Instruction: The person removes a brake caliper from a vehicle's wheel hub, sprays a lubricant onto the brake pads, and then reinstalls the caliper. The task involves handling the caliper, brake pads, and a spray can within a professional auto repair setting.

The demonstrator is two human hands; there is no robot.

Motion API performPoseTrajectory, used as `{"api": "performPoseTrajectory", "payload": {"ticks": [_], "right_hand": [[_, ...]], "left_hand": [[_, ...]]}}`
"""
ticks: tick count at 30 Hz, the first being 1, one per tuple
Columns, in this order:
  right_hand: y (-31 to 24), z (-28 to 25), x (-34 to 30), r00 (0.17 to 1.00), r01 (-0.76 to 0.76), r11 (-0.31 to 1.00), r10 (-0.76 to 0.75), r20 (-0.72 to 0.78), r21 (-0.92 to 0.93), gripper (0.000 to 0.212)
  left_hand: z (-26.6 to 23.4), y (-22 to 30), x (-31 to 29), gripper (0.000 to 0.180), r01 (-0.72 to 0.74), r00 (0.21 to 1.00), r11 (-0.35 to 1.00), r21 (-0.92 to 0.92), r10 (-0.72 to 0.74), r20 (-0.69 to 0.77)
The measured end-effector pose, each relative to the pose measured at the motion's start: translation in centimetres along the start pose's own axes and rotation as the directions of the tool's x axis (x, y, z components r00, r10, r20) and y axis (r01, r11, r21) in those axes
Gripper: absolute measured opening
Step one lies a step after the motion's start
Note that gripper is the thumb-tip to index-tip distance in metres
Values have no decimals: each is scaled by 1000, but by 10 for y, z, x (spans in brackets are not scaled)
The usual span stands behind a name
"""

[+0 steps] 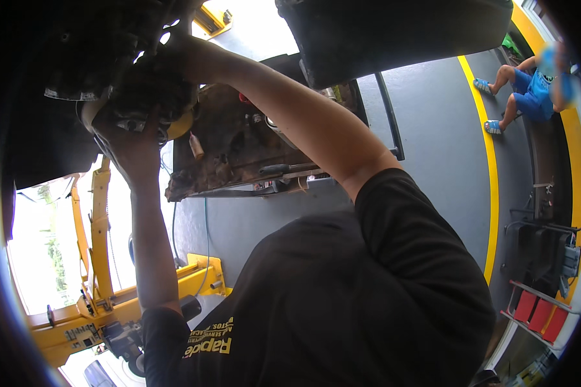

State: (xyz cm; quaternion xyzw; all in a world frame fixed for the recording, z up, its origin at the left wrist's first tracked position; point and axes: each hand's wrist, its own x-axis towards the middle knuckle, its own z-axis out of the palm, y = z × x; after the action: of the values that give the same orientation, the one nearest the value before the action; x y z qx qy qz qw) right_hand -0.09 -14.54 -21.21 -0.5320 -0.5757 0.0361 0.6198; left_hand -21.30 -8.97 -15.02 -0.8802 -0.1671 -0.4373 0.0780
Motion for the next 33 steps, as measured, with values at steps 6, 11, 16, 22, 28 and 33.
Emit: {"api": "performPoseTrajectory", "payload": {"ticks": [6,11,16,22,28,33], "right_hand": [[-5,-8,1,904,384,654,-409,121,-652,31],[-24,-25,0,940,172,985,-160,300,-12,60],[-60,-4,-13,986,31,937,29,164,-349,80],[-70,16,-15,985,-150,883,171,7,-444,75],[-74,5,-14,992,-102,923,123,33,-372,74],[-69,5,-21,975,-221,955,216,-48,-198,69]], "left_hand": [[3,-2,-1,92,-25,999,1000,-3,25,-32],[7,-2,3,86,6,998,999,-32,-7,-57],[-7,-11,5,66,27,1000,997,-77,-28,-13],[-28,-26,7,45,-76,996,990,-118,71,-49],[-32,-78,83,50,-13,968,711,-703,-169,-188],[-5,-101,194,44,-645,690,744,177,666,-283]]}}
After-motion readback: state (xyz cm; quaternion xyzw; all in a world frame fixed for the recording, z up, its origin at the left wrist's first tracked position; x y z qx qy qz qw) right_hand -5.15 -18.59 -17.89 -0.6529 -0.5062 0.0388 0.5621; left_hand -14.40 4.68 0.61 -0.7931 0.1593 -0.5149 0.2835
